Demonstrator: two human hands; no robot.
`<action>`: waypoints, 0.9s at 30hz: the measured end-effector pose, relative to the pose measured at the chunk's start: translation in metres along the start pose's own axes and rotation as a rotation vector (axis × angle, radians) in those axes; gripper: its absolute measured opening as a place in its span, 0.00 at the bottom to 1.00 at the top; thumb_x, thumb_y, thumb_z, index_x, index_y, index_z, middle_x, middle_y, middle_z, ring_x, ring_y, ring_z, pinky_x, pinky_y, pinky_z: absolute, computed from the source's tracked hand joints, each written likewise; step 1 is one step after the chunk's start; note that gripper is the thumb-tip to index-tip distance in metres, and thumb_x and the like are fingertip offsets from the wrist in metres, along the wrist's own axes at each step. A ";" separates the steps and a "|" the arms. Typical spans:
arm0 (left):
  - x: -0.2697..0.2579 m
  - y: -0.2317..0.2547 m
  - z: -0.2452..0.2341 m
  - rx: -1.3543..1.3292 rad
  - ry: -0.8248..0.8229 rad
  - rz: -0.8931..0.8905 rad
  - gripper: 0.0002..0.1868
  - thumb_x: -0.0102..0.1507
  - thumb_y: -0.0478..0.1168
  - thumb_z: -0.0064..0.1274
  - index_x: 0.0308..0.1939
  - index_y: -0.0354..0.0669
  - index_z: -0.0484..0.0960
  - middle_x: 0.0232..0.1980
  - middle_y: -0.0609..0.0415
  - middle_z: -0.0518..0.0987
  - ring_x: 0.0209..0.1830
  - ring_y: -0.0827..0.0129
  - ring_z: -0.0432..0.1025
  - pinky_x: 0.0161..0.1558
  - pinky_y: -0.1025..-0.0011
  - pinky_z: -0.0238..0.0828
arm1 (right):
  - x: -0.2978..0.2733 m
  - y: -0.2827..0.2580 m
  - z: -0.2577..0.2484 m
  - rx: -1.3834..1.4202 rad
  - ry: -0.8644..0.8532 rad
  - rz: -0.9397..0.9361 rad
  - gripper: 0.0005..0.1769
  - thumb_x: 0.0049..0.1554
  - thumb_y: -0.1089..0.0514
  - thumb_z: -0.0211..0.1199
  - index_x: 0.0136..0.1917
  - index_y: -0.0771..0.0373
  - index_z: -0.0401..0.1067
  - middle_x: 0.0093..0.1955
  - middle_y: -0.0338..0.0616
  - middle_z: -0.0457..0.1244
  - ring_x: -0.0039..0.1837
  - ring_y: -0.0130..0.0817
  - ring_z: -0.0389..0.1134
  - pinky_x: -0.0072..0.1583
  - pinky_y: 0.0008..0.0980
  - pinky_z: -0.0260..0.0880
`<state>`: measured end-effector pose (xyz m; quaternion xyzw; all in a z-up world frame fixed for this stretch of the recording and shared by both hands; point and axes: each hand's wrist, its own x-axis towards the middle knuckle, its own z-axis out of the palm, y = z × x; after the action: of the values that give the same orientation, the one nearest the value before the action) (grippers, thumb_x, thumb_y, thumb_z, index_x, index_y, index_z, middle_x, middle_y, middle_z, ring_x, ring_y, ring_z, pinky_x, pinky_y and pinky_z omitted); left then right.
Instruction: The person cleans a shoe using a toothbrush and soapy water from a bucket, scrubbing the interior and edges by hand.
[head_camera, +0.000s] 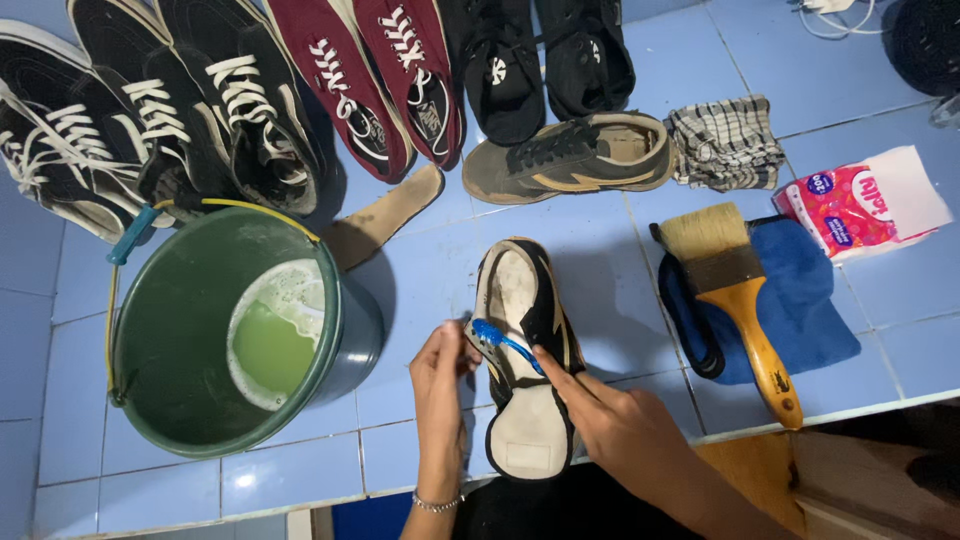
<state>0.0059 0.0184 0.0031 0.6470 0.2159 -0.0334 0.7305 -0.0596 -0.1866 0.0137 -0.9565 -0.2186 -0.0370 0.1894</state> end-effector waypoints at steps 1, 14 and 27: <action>0.003 0.002 -0.001 0.040 -0.043 0.032 0.18 0.69 0.50 0.50 0.32 0.42 0.82 0.29 0.59 0.74 0.32 0.74 0.66 0.39 0.75 0.60 | 0.001 0.001 -0.003 -0.027 -0.027 -0.022 0.36 0.59 0.63 0.54 0.80 0.56 0.56 0.37 0.31 0.64 0.30 0.32 0.63 0.27 0.35 0.63; 0.061 -0.032 -0.023 -0.157 -0.247 -0.191 0.12 0.63 0.40 0.61 0.42 0.32 0.86 0.35 0.46 0.85 0.35 0.65 0.80 0.42 0.68 0.81 | 0.009 0.028 0.023 0.023 -0.010 0.096 0.40 0.57 0.63 0.55 0.82 0.47 0.55 0.42 0.33 0.63 0.34 0.42 0.65 0.29 0.44 0.63; 0.088 -0.048 -0.025 -0.281 -0.341 -0.281 0.08 0.67 0.38 0.58 0.43 0.36 0.85 0.34 0.55 0.83 0.31 0.74 0.77 0.40 0.68 0.83 | 0.013 0.034 0.025 -0.120 0.051 -0.007 0.50 0.49 0.72 0.54 0.82 0.46 0.52 0.42 0.33 0.63 0.23 0.31 0.53 0.25 0.38 0.55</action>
<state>0.0631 0.0550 -0.0750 0.4877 0.1797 -0.2126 0.8274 -0.0334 -0.1997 -0.0193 -0.9642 -0.2144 -0.0748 0.1372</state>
